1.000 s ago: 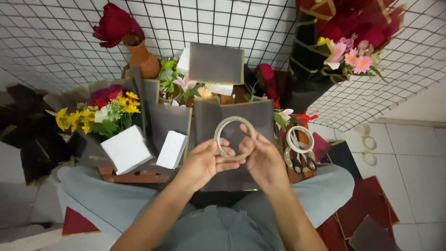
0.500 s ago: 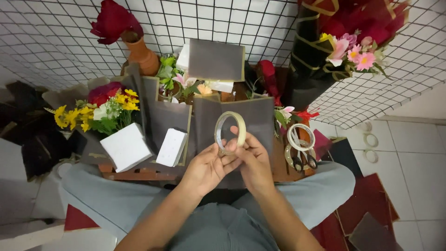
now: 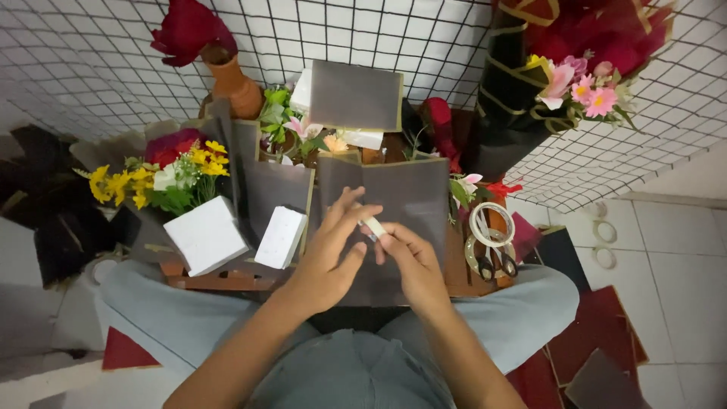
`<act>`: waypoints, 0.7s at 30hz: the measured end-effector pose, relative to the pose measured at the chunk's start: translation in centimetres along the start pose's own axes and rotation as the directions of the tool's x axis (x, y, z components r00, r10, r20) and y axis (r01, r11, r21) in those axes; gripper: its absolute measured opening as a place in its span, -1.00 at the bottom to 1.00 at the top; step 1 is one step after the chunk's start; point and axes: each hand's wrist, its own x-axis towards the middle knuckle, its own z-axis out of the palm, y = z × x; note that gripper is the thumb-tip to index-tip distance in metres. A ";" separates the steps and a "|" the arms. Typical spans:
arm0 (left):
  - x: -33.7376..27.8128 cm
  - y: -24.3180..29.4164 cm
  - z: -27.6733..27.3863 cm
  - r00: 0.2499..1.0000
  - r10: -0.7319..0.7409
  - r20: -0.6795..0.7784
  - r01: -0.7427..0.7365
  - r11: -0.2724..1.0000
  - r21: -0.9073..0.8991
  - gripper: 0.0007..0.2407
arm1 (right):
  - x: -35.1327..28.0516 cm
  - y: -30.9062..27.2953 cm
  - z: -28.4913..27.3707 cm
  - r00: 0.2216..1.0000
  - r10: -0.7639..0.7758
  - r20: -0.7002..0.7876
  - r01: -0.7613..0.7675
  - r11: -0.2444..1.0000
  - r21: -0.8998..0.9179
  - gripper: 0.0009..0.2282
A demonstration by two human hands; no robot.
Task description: The person is finalizing a flower bouquet by wrapping it in decorative paper, securing it with tape, and trimming the edges with scissors.
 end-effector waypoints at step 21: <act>0.3 -4.2 -1.6 0.978 -0.098 0.185 0.182 0.831 -0.526 -0.81 | -0.9 -0.6 -1.3 0.979 0.113 0.168 -0.124 0.991 0.054 -0.67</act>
